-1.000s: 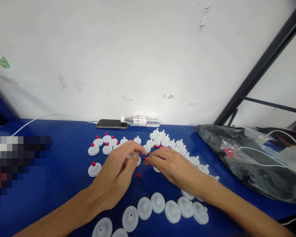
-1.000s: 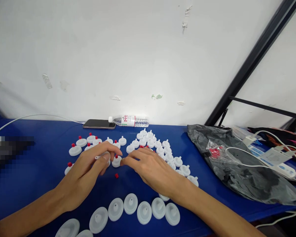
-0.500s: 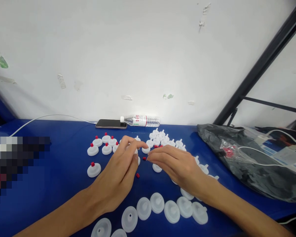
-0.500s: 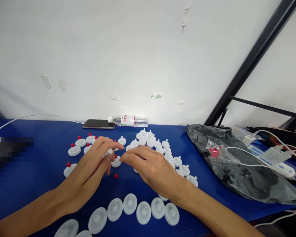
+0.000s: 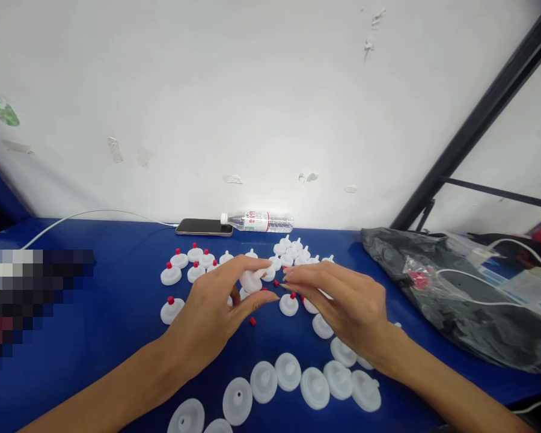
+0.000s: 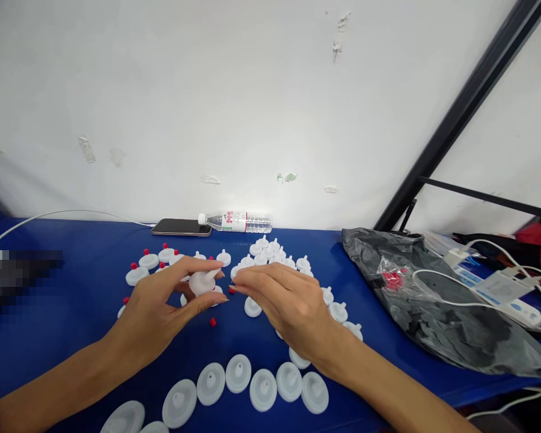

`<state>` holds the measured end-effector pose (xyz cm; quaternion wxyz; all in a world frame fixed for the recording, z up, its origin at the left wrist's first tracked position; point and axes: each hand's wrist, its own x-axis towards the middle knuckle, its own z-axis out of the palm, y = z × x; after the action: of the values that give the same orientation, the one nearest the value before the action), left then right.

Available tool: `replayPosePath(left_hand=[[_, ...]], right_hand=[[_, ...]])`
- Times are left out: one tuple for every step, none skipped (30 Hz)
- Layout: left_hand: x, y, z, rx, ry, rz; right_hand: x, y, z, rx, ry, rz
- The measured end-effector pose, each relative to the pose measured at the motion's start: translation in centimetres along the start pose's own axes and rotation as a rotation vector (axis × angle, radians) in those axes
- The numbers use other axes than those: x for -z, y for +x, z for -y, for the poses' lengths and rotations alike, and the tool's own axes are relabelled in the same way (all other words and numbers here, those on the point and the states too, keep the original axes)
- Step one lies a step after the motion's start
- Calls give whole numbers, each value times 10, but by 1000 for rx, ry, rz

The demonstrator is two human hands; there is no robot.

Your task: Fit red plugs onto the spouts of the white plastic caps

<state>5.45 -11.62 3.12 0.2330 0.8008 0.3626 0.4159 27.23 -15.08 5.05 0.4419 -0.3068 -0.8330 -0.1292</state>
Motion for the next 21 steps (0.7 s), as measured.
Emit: replayPosePath(left_hand=[[-1, 0, 0, -58, 0, -1], [-2, 0, 0, -107, 1, 0], [-3, -1, 0, -145, 5, 4], [-4, -1, 1, -173, 13, 13], [-5, -2, 1, -189, 28, 27], [-5, -2, 2, -197, 46, 41], [-6, -3, 2, -201, 68, 50], [-5, -3, 3, -205, 94, 60], [-5, -4, 3, -209, 122, 65], [-4, -4, 4, -212, 145, 68], [-4, -4, 4, -214, 163, 67], [-3, -5, 4, -219, 173, 71], [-3, -5, 4, -224, 178, 81], [-3, -4, 4, -227, 179, 94], [-3, -4, 4, -228, 180, 106], [-3, -4, 4, -229, 183, 118], [-3, -4, 4, -228, 186, 124], [-3, -3, 4, -226, 192, 129], [-4, -3, 5, -223, 200, 130], [-4, -3, 5, -224, 208, 135], [-4, -3, 6, -231, 216, 144]], right_hand=[[0, -1, 0, 3, 4, 7], [-1, -2, -1, 3, 11, 23], [-1, -3, -2, 2, 18, 43], [-2, -4, -3, 3, 26, 62], [-3, -6, -3, 5, 29, 77], [-4, -7, -4, 11, 31, 89], [-5, -8, -4, 17, 33, 98], [-6, -8, -4, 24, 36, 105], [-6, -9, -4, 30, 41, 110], [-6, -9, -4, 36, 48, 115], [-6, -9, -3, 38, 53, 113], [-6, -9, -3, 37, 55, 107], [-5, -8, -2, 34, 54, 98], [-5, -8, -1, 30, 52, 89], [-4, -8, 0, 24, 49, 81], [-4, -7, 1, 21, 48, 76], [-4, -7, 2, 23, 49, 78], [-4, -7, 2, 29, 49, 87], [-4, -8, 2, 35, 49, 99], [-4, -8, 2, 43, 48, 114], [-5, -8, 1, 49, 48, 129]])
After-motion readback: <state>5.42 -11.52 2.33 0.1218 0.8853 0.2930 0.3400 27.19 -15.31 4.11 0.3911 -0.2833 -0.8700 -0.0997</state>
